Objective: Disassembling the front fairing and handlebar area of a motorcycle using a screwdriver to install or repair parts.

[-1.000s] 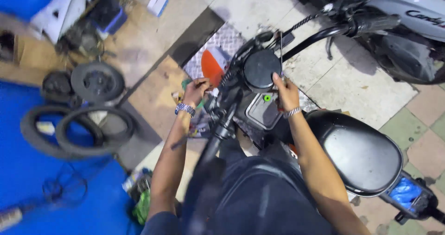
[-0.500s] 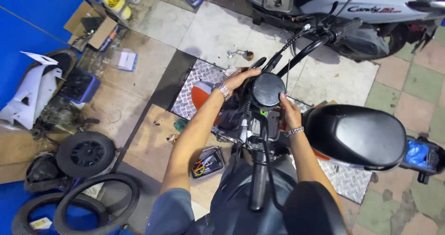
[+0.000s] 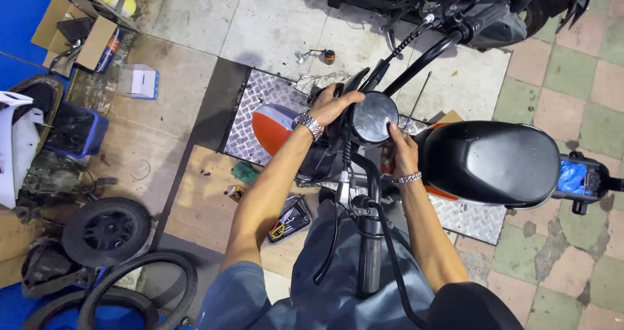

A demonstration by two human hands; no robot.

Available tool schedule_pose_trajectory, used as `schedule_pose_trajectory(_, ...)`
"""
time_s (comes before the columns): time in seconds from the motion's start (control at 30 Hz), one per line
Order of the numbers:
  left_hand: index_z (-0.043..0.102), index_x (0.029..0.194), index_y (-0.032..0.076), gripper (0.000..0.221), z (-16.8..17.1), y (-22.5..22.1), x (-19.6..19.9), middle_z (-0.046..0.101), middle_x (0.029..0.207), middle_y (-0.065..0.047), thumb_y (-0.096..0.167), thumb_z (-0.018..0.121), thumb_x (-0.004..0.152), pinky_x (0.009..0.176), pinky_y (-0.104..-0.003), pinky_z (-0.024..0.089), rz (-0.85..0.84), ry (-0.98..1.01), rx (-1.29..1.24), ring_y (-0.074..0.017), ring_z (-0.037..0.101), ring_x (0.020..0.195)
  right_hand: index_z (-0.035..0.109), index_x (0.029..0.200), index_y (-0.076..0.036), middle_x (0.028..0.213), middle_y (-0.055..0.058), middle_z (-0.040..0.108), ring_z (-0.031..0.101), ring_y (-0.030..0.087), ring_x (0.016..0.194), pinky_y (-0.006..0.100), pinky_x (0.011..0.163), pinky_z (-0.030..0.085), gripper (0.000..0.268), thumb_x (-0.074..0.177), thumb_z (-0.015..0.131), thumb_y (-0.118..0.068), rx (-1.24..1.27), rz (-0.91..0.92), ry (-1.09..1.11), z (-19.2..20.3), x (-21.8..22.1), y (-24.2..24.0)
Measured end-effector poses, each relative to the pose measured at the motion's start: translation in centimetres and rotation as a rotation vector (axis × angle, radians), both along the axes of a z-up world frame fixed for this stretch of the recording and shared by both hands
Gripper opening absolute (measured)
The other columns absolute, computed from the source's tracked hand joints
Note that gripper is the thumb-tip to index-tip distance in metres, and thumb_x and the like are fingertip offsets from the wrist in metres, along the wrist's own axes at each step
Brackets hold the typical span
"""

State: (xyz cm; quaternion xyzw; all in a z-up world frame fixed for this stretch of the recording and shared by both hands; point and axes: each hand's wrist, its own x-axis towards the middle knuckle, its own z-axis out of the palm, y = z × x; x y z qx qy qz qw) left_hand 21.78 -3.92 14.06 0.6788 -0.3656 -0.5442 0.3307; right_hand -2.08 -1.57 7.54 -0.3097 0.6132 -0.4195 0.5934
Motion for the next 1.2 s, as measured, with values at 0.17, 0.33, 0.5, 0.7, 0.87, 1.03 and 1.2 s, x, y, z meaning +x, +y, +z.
schedule_pose_trajectory(0.17, 0.036, 0.158, 0.003, 0.125, 3.5, 0.4, -0.8, 0.042, 0.157, -0.025, 0.076, 0.079, 0.065, 0.123, -0.046, 0.029, -0.026, 0.049, 0.031, -0.0360, 0.038, 0.149, 0.066, 0.090, -0.002, 0.076, 0.009, 0.059, 0.070, 0.026, 0.066, 0.036, 0.042, 0.051, 0.046, 0.086, 0.089, -0.042, -0.008, -0.014, -0.064, -2.4, -1.2, -1.0)
schedule_pose_trajectory(0.33, 0.033, 0.159, 0.003, 0.124, 2.6, 1.4, -0.7, 0.040, 0.158, -0.027, 0.073, 0.081, 0.068, 0.124, -0.047, 0.027, 0.034, 0.118, -0.020, -0.0376, 0.035, 0.150, 0.073, 0.095, -0.005, 0.089, 0.010, 0.065, 0.063, 0.021, 0.088, 0.034, 0.076, 0.053, 0.047, 0.083, 0.090, -0.048, -0.103, 0.023, 0.103, -2.0, -0.9, -0.8)
schedule_pose_trajectory(0.5, 0.029, 0.158, -0.004, 0.124, 0.5, 4.3, -0.1, 0.032, 0.160, -0.034, 0.082, 0.070, 0.079, 0.125, -0.054, 0.025, 0.132, 0.251, -0.189, -0.0456, 0.028, 0.152, 0.071, 0.115, -0.003, 0.106, 0.012, 0.065, 0.058, 0.023, 0.104, 0.039, 0.092, 0.049, 0.059, 0.090, 0.082, -0.055, -0.150, 0.117, 0.189, -3.3, -2.8, -1.8)
schedule_pose_trajectory(0.7, 0.052, 0.147, 0.013, 0.072, -9.5, 12.3, -3.3, 0.057, 0.147, -0.019, 0.057, 0.073, 0.095, 0.120, -0.048, 0.038, 0.529, 0.138, -0.368, -0.0344, 0.052, 0.139, 0.075, 0.120, -0.012, 0.124, 0.017, 0.067, 0.063, 0.033, 0.121, 0.038, 0.106, 0.047, 0.066, 0.103, 0.047, -0.070, -0.229, 0.375, 0.556, 1.1, -5.5, 0.5)
schedule_pose_trajectory(0.87, 0.059, 0.143, 0.021, 0.063, -13.5, 15.8, -8.8, 0.064, 0.131, -0.012, 0.033, 0.083, 0.087, 0.113, -0.044, 0.045, 0.541, -0.071, -0.837, -0.0315, 0.059, 0.131, 0.069, 0.108, -0.012, 0.107, 0.009, 0.062, 0.055, 0.024, 0.093, 0.032, 0.080, 0.041, 0.049, 0.104, 0.048, -0.056, -0.373, 0.396, 0.156, 0.6, -11.0, 7.4)
schedule_pose_trajectory(1.03, 0.059, 0.137, 0.017, 0.049, -16.2, 13.0, -9.2, 0.071, 0.127, -0.005, 0.033, 0.076, 0.093, 0.098, -0.036, 0.057, 0.564, -0.360, -1.135, -0.0231, 0.071, 0.116, 0.063, 0.098, -0.012, 0.092, 0.002, 0.057, 0.048, 0.015, 0.069, 0.027, 0.056, 0.036, 0.036, 0.105, 0.047, -0.043, -0.526, 0.366, -0.227, -1.7, -15.2, 10.2)
schedule_pose_trajectory(1.2, 0.057, 0.135, 0.015, 0.046, -18.1, 11.4, -8.0, 0.078, 0.116, -0.005, 0.045, 0.062, 0.101, 0.082, -0.041, 0.062, 0.519, -0.609, -1.222, -0.0220, 0.080, 0.093, 0.058, 0.089, -0.015, 0.071, 0.006, 0.050, 0.042, 0.014, 0.049, 0.024, 0.040, 0.034, 0.034, 0.095, 0.070, -0.047, -0.770, 0.062, -0.176, -3.3, -4.4, 13.3)
